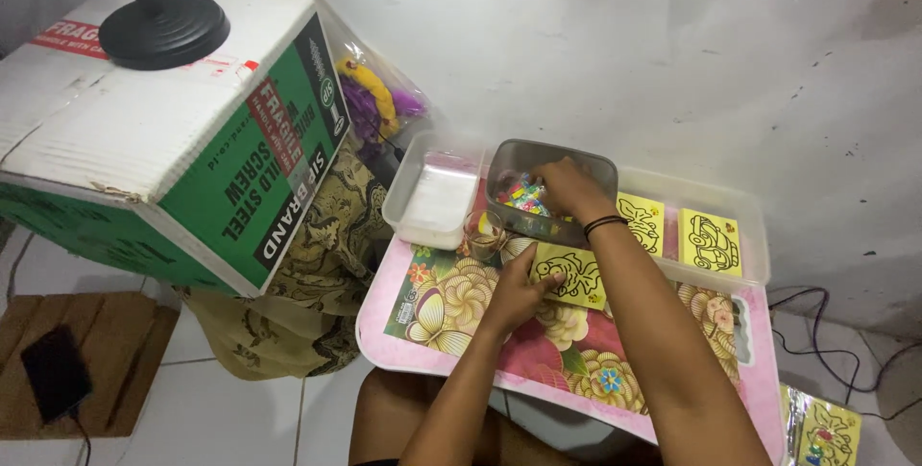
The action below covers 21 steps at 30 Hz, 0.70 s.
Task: The person sits on the floor and packs small yellow cards with fish designs and colorful plastic pieces into clear plastic bags. They place the items into the bags, seal them, and set the finished packages aside on the floor.
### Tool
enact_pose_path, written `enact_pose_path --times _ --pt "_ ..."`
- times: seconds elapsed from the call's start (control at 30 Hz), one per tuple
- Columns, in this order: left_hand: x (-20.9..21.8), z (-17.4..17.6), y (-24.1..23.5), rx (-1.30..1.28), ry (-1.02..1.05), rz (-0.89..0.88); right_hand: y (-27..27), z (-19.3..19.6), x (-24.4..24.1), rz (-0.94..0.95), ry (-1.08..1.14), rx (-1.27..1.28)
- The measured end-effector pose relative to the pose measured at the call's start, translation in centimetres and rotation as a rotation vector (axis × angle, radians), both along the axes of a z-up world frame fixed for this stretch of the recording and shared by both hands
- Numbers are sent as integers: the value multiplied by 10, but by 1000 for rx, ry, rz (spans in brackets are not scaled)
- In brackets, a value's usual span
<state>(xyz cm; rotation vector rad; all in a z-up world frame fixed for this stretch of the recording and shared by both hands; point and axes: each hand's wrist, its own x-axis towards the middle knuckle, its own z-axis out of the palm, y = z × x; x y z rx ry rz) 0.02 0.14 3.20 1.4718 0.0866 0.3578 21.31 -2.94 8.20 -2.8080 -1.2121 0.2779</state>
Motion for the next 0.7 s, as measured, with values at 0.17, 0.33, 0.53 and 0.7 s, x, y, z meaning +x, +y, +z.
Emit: enact_pose_path --times 0.17,0.33,0.53,0.7 --pt "-2 7 -2 -23 10 1 -7 -9 12 18 46 139" --pt "-1 12 -2 18 -2 15 -27 37 -17 18 120 267" --pt "6 -11 -1 11 22 22 -58 46 -22 178 81 466" --pt "1 -12 -5 23 15 23 -84 40 -16 168 -88 659"
